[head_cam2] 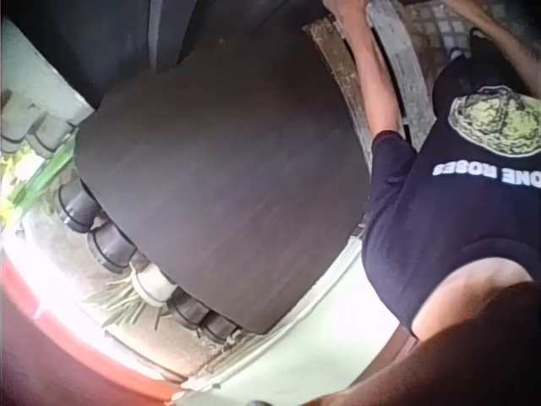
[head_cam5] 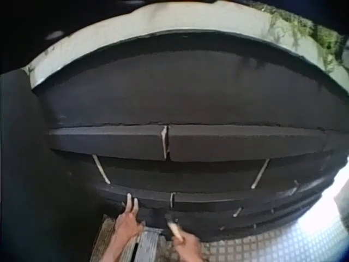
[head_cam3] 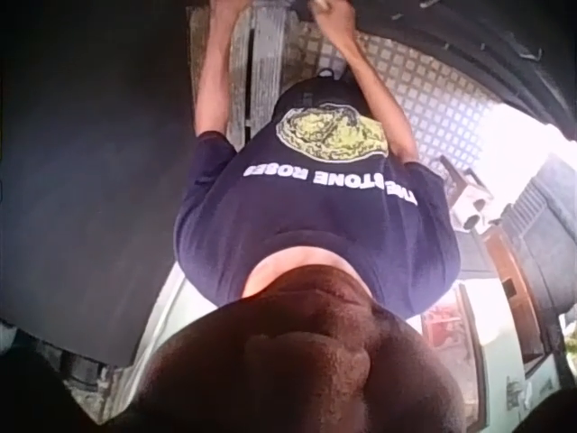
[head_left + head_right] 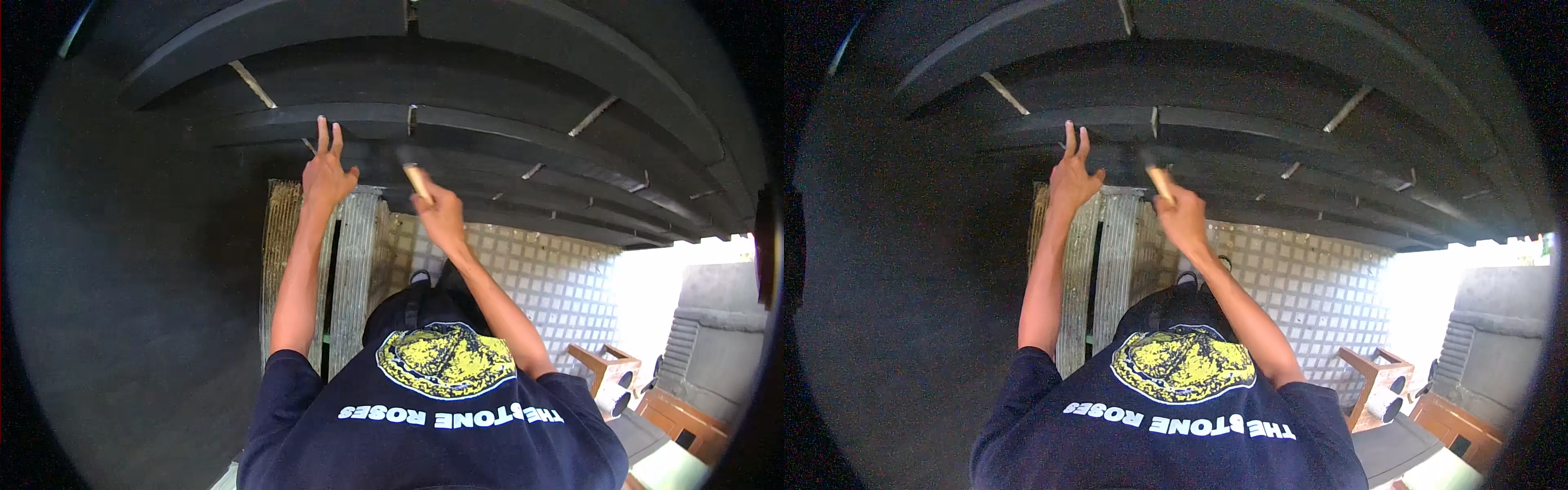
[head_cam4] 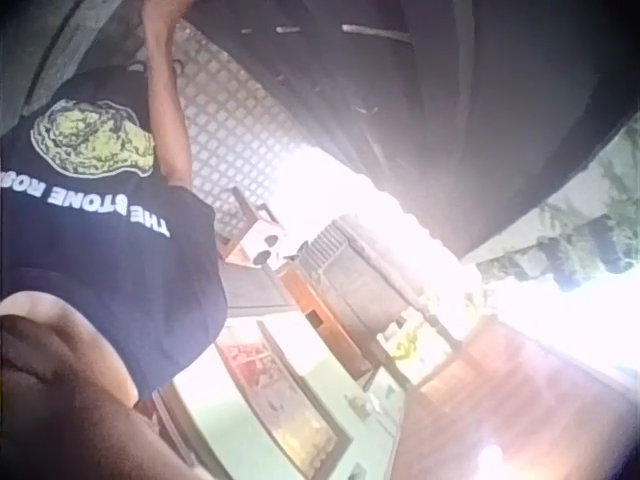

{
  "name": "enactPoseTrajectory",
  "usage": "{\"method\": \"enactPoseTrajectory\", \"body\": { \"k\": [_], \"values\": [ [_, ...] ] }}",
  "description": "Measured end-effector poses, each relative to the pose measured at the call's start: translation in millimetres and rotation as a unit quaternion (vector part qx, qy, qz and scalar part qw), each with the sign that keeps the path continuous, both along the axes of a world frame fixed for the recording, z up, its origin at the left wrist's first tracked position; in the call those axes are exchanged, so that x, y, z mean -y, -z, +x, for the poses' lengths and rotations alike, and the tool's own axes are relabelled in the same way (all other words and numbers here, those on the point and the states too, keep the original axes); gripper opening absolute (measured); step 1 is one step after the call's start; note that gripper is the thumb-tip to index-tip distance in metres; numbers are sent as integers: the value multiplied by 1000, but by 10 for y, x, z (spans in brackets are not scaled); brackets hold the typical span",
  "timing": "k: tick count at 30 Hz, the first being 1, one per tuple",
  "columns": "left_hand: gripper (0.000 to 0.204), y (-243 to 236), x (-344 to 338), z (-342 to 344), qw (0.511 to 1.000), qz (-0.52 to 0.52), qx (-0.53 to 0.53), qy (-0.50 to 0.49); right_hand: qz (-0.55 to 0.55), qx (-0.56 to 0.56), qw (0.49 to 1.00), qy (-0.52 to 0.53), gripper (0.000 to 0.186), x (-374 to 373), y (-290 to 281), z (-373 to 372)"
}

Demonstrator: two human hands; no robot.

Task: Painting a slatted wooden structure with a brush and dark paint.

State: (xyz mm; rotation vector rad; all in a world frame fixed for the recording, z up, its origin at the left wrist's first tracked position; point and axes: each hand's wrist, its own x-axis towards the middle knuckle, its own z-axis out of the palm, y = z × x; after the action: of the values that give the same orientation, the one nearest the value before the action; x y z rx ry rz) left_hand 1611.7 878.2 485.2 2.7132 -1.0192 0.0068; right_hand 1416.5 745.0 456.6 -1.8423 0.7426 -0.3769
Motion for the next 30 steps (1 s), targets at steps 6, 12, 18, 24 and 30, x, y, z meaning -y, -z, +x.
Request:
{"method": "enactPoseTrajectory", "body": {
  "k": [6, 12, 18, 24, 30],
  "values": [
    [90, -102, 18, -40, 1000, -12, -24, -6, 51, 88, 991, 90, 46, 401, 198, -93],
    [90, -57, -156, 137, 993, -106, -2, 41, 64, 163, 936, 304, 42, 666, -31, -902],
    [82, -449, 81, 182, 999, 15, -33, 15, -121, 158, 912, 360, 39, 988, 283, -980],
    [66, -579, 322, 294, 994, 85, -58, -37, -17, 45, 999, -13, 46, -63, -133, -87],
    [66, -547, 166, 301, 995, 80, -38, -39, -11, 37, 992, 122, 47, 935, 79, -731]
  ]
}}
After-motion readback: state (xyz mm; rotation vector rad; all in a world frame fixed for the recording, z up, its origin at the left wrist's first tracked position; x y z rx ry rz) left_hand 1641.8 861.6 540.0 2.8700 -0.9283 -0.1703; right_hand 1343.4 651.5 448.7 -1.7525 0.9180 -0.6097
